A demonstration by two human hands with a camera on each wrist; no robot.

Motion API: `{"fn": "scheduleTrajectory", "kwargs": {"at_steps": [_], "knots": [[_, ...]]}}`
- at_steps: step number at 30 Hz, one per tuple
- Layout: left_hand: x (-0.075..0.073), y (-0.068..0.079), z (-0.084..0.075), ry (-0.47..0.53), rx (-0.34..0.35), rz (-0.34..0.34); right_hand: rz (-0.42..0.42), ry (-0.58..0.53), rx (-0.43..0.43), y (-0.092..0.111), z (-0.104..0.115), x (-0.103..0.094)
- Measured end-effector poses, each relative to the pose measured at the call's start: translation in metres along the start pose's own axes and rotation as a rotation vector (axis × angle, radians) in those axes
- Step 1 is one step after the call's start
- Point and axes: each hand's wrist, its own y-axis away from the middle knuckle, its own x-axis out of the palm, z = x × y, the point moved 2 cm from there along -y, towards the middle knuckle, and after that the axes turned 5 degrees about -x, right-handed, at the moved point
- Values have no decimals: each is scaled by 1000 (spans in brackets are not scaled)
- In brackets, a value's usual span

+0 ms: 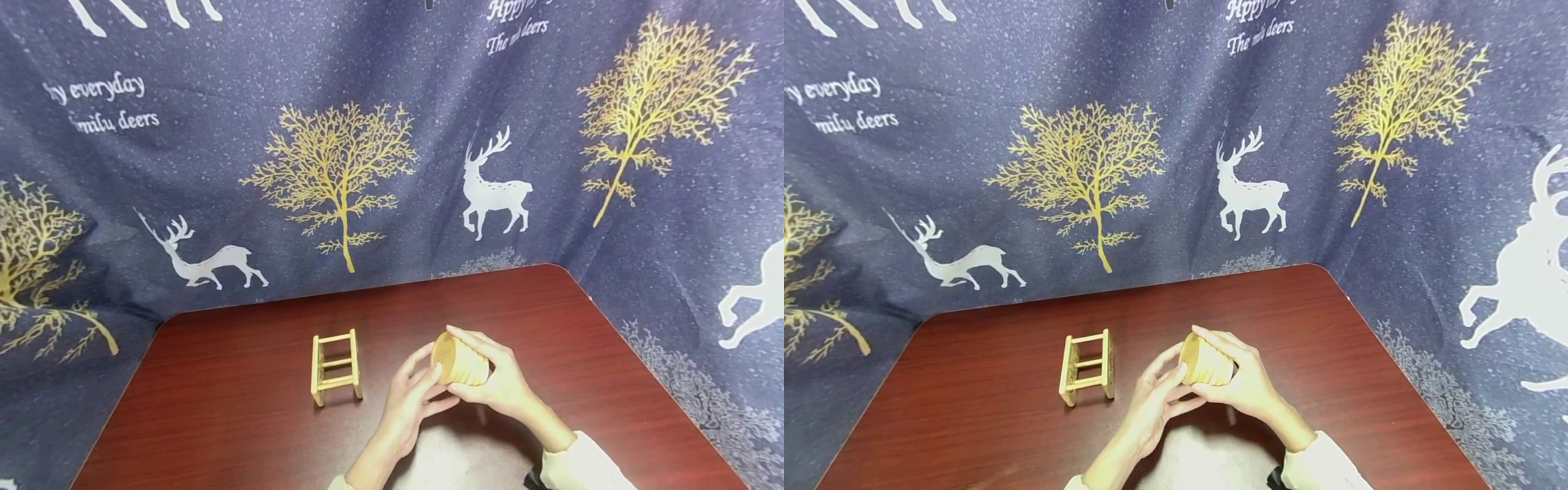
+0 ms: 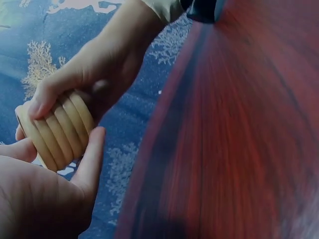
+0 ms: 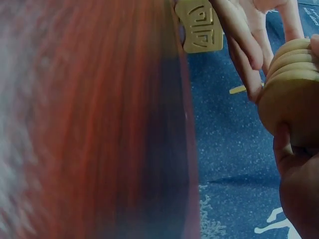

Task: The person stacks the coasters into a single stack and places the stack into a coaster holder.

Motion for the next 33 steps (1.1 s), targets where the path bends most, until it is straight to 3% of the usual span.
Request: {"fn": "scheduleTrajectory", "kwargs": {"at_steps": [5,16,22,33], "knots": [[-3,0,-3,-20,13,-29,20,-5,9,-3,2,0],[-17,3,-13,-81,95,-7,56,10,-54,-15,9,7],[-24,3,-19,-144,146,-54,66,17,-50,-25,10,13],[-34,6,-28,-126,240,-114,99,-8,-50,-43,15,25]]}}
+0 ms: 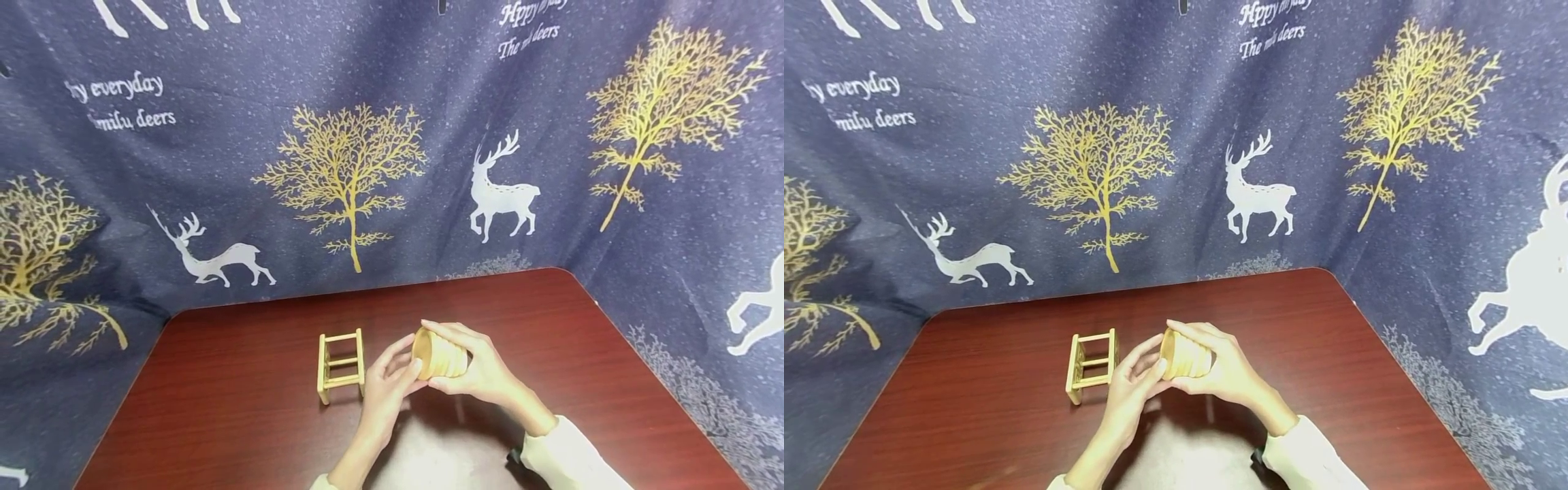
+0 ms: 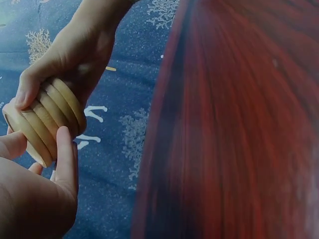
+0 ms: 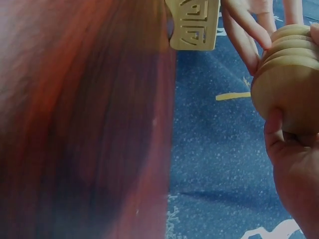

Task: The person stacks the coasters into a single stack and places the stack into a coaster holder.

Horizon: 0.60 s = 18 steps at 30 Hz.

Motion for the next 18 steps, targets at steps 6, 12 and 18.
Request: {"fn": "scheduleTrajectory", "kwargs": {"at_steps": [6,12,18], "knots": [[-10,-3,-8,-28,38,-7,3,-2,-12,-12,2,7],[-27,-10,-20,-67,34,45,14,5,-16,-24,2,18],[-46,-14,-32,-126,12,106,78,28,-19,-40,6,26]]}}
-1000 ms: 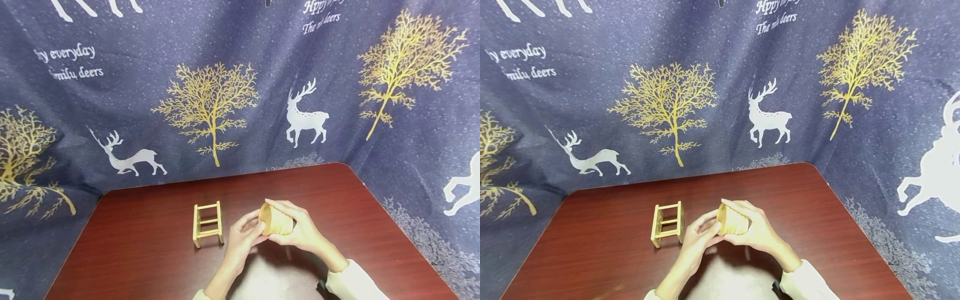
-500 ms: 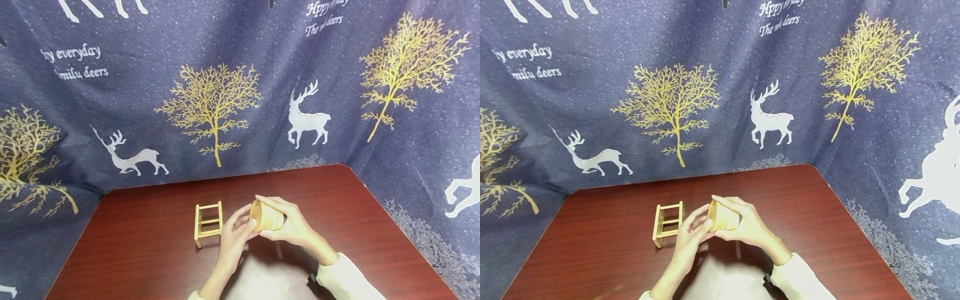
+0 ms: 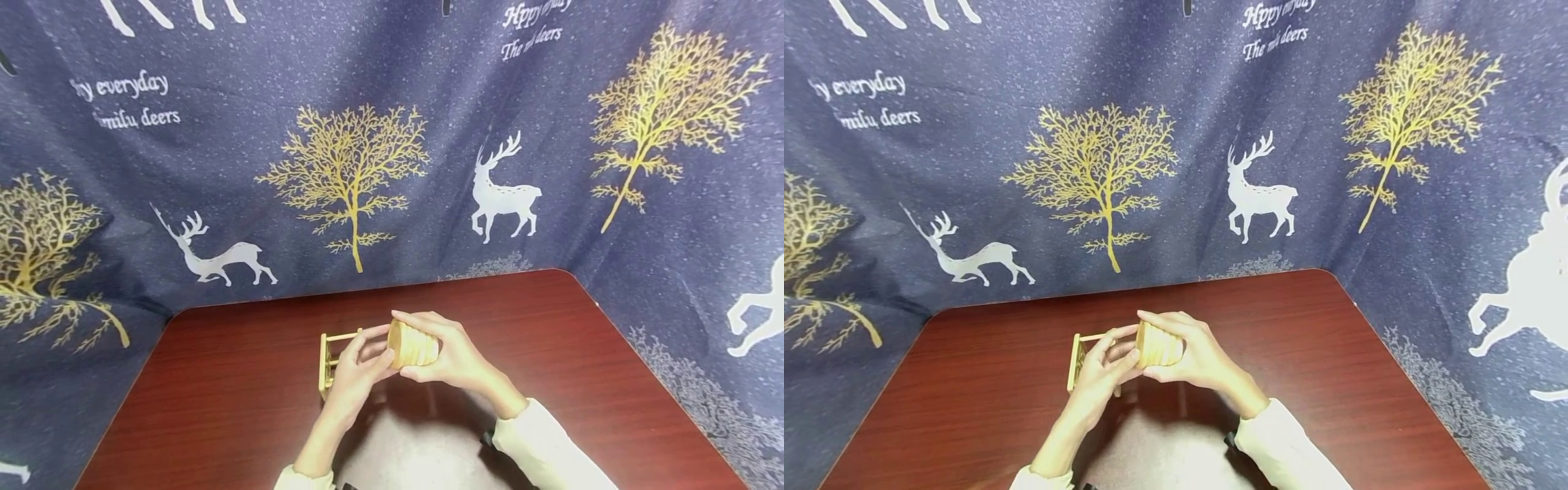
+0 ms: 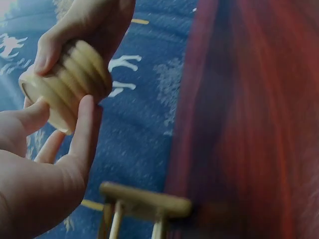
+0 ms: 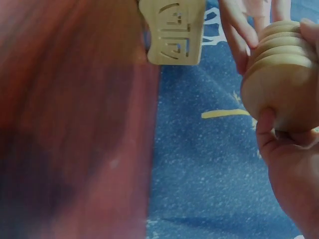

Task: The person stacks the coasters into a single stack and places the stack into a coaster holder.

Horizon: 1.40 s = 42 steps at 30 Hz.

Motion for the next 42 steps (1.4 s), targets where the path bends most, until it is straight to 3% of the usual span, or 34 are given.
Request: {"fn": "scheduleTrajectory", "kwargs": {"at_steps": [6,13,19,26,34,42], "knots": [[-15,-1,-11,-55,-25,26,60,37,-23,-16,5,6],[-36,-1,-19,-125,-58,-5,93,46,-46,-31,6,18],[-50,-1,-23,-135,-68,22,120,65,-64,-40,6,27],[-66,0,-26,-131,-44,65,171,74,-58,-54,11,35],[-86,2,-28,-164,-5,66,245,102,-45,-68,14,49],[-103,5,-33,-343,18,-46,290,135,-39,-76,18,63]]}}
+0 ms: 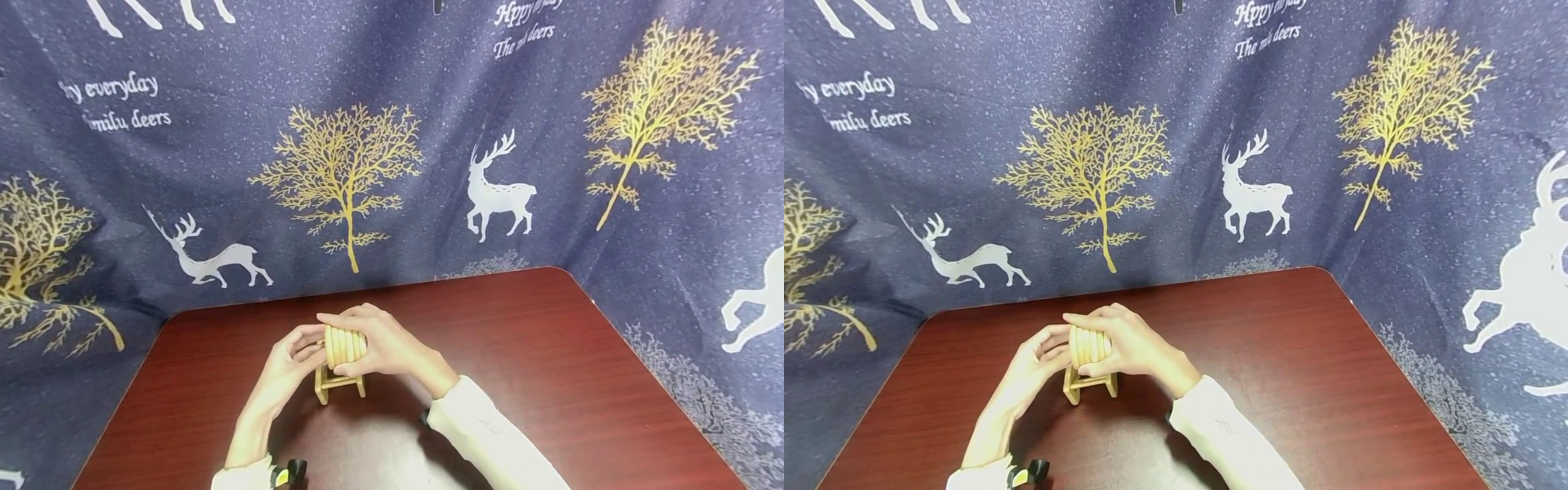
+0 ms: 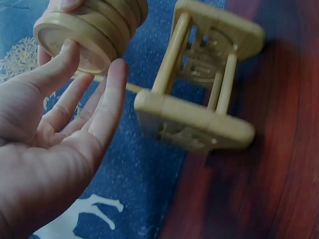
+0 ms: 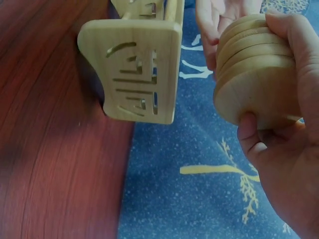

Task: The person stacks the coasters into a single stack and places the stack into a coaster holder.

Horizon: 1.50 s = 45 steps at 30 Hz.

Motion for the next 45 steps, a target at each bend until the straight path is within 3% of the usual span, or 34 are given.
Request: {"fn": "scheduleTrajectory", "kwargs": {"at_steps": [10,20,37,45], "knots": [[-17,5,2,-75,74,-18,46,18,34,-10,5,14],[-26,6,8,-108,9,-36,76,53,34,-14,4,25],[-25,1,19,-139,-73,-50,97,136,47,-14,-6,37],[-25,2,22,-154,-61,-26,96,115,65,-12,-9,41]]}}
